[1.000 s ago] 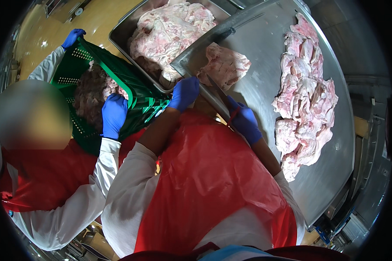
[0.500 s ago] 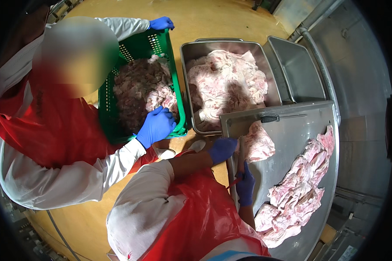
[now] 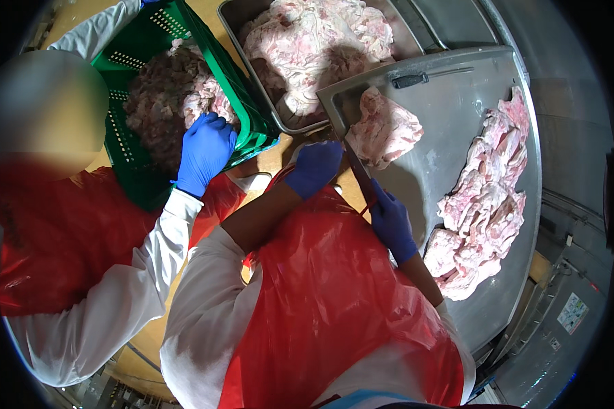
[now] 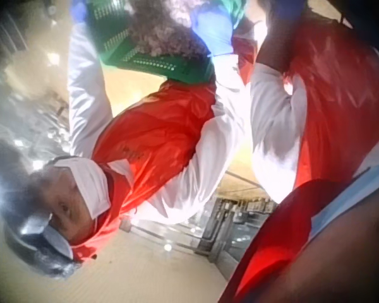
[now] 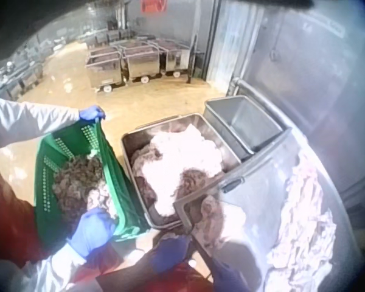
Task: The person uses a knife to cut pieces of raw meat on a stainless steel table and places the cut pieces into a green basket. The person handles the meat with gloved hands and repeatedly cuts and transfers the pieces.
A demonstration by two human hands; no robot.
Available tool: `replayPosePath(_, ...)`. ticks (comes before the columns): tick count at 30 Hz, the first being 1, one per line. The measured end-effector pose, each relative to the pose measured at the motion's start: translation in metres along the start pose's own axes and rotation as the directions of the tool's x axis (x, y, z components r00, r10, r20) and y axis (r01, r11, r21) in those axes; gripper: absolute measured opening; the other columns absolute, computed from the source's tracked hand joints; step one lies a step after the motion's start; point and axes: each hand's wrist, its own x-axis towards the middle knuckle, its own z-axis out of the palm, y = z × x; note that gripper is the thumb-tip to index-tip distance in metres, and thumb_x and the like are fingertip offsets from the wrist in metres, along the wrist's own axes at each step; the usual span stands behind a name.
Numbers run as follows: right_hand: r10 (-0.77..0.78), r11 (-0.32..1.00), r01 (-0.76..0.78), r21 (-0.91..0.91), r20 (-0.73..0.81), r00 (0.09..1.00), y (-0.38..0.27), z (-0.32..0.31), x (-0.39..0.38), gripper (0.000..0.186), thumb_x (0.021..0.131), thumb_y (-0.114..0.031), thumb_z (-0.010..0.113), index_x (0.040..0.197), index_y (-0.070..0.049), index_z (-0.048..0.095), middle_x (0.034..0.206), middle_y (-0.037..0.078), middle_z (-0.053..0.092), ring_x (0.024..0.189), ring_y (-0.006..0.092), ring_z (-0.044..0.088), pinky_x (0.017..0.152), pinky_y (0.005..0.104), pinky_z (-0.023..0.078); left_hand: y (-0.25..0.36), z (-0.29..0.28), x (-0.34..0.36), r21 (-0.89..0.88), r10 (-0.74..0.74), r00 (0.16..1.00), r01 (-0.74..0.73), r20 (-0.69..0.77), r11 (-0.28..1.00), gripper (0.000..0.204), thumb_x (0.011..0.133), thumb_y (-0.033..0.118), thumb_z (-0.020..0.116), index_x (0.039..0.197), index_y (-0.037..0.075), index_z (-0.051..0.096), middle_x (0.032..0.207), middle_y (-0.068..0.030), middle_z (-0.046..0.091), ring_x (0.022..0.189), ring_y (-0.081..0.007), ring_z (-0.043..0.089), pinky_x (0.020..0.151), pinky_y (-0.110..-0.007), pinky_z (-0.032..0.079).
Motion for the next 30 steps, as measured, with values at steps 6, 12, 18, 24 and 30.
replayPosePath(6,-0.038,0.982,0.056,-0.18,0.099,0.994,-0.01,0.043,0.07,0.067,0.089,-0.001,0.054,0.153,-0.017,0.044,0.116,0.027,0.067,0.1,0.0457,0.067,0.088,0.0508,0.055,0.014,-0.025,-0.004,0.128,0.039,0.999,-0.035,-0.023,0.991,0.016,0.097,0.024,0.062,0.092,0.008,0.064,0.081,-0.0146,0.069,0.074,-0.0345,0.07,0.064,-0.046,0.056)
replayPosePath(12,-0.192,0.981,0.192,-0.005,-0.046,0.98,0.0,0.024,0.034,0.045,0.098,-0.007,0.055,0.143,-0.009,0.059,0.111,0.021,0.073,0.085,0.033,0.074,0.076,0.0412,0.058,0.016,-0.172,0.001,0.073,-0.036,0.855,0.086,-0.517,0.994,0.018,0.1,0.02,0.061,0.105,0.004,0.069,0.092,-0.0204,0.07,0.081,-0.0396,0.068,0.069,-0.047,0.055)
replayPosePath(18,0.136,0.968,-0.074,0.241,-0.252,0.958,0.046,0.006,-0.01,0.021,0.094,-0.01,0.063,0.112,-0.002,0.069,0.087,0.019,0.072,0.08,0.035,0.073,0.071,0.0403,0.056,-0.056,-0.267,-0.041,0.325,-0.195,0.55,0.703,-0.812,0.632,0.051,0.091,0.028,0.068,0.135,0.006,0.053,0.118,-0.0245,0.062,0.102,-0.0452,0.062,0.087,-0.053,0.051)
replayPosePath(24,0.232,0.968,-0.188,0.169,-0.302,0.925,0.05,0.008,-0.013,0.02,0.098,-0.014,0.061,0.112,-0.001,0.066,0.079,0.014,0.069,0.067,0.0261,0.065,0.064,0.0378,0.051,-0.003,-0.137,0.022,0.338,0.145,0.955,-0.051,-0.259,0.94,0.011,0.079,0.009,0.068,0.089,0.006,0.066,0.082,-0.0148,0.064,0.079,-0.0361,0.063,0.07,-0.044,0.051)
replayPosePath(30,0.147,0.987,-0.123,0.103,-0.283,0.948,0.062,0.025,-0.021,0.051,0.097,-0.005,0.052,0.147,-0.001,0.049,0.112,0.028,0.069,0.099,0.0447,0.069,0.083,0.048,0.054,0.044,0.042,0.053,0.157,0.507,0.809,-0.482,-0.297,0.862,0.011,0.082,0.018,0.064,0.083,0.01,0.07,0.083,-0.0108,0.065,0.087,-0.03,0.064,0.079,-0.045,0.051)
